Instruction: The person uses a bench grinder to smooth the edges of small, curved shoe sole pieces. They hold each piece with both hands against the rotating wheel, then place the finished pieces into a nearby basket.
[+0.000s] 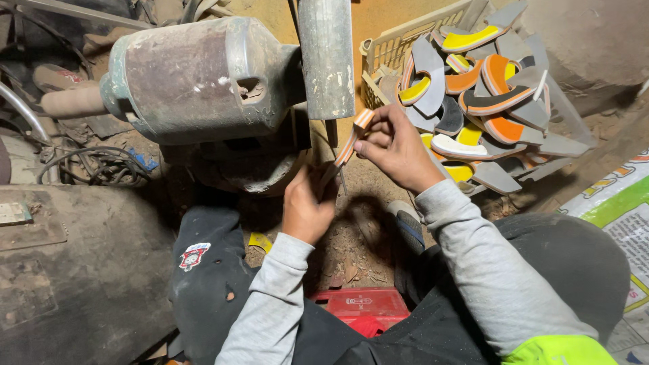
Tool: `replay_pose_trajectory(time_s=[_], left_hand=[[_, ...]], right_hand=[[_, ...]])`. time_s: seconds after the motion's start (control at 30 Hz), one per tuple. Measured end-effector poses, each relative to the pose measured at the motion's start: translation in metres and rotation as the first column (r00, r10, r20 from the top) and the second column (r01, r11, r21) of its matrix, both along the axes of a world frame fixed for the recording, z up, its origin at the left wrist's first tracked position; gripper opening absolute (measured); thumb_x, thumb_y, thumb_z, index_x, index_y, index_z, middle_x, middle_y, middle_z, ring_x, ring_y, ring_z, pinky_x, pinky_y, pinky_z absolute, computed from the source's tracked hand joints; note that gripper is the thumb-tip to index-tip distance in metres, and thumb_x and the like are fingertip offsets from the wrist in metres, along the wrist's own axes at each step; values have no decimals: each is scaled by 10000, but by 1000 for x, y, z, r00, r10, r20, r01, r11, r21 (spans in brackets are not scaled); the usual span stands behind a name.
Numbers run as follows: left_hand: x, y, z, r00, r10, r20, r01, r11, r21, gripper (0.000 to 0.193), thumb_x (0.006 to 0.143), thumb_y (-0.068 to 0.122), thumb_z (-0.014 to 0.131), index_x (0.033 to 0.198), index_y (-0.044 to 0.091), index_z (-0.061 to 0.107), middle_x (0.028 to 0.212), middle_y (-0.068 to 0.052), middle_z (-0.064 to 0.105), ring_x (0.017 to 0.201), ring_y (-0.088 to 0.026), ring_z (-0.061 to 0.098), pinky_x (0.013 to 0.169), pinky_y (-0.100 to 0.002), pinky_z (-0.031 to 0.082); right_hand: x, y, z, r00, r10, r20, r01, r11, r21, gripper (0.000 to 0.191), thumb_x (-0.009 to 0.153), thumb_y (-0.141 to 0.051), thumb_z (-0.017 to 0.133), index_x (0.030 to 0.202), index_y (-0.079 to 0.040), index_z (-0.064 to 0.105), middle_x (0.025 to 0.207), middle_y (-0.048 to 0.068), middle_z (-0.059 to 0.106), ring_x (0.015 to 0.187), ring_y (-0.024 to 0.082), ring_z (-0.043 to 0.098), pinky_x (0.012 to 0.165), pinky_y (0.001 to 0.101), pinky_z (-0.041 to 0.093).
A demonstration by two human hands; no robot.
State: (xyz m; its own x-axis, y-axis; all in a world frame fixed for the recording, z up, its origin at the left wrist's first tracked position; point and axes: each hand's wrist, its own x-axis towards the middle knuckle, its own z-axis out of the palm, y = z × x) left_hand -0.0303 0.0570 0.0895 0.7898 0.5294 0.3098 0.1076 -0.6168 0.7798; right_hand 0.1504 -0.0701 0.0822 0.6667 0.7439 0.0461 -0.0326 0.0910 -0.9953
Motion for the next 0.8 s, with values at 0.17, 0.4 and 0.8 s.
replay_pose_trajectory(time_s=[0.17, 0.4, 0.8], left_hand=[[12, 1, 7, 999, -15, 39, 21, 991, -135, 217, 905, 180, 767, 1033, 17, 704, 947, -163, 720, 858, -348, 722, 781, -404, 560], [18, 8, 13, 999, -16, 33, 20, 988, -151, 159, 904, 137, 774, 998, 23, 716, 896, -162, 697, 797, -326, 703, 731, -393, 543], [-7, 30, 7, 994, -74, -77, 68, 995, -71, 45, 879, -2, 628, 902, -29, 601, 837, -185, 575, 752, -349, 585, 696, -385, 485]], right_hand=[[6, 3, 25, 997, -22, 69, 23, 1000, -1, 460, 898, 26, 767, 1225, 4, 445, 1122, 84, 600, 963, 111, 645, 872, 258, 588], [6, 12, 34, 995, -45, 90, 44, 999, 14, 450, 907, 25, 761, 1231, -6, 450, 1149, 81, 606, 966, 111, 664, 873, 266, 605], [-19, 18, 0, 990, -88, 107, 87, 996, 8, 449, 923, -37, 777, 1222, 7, 445, 1073, 81, 551, 890, 85, 619, 793, 225, 566]])
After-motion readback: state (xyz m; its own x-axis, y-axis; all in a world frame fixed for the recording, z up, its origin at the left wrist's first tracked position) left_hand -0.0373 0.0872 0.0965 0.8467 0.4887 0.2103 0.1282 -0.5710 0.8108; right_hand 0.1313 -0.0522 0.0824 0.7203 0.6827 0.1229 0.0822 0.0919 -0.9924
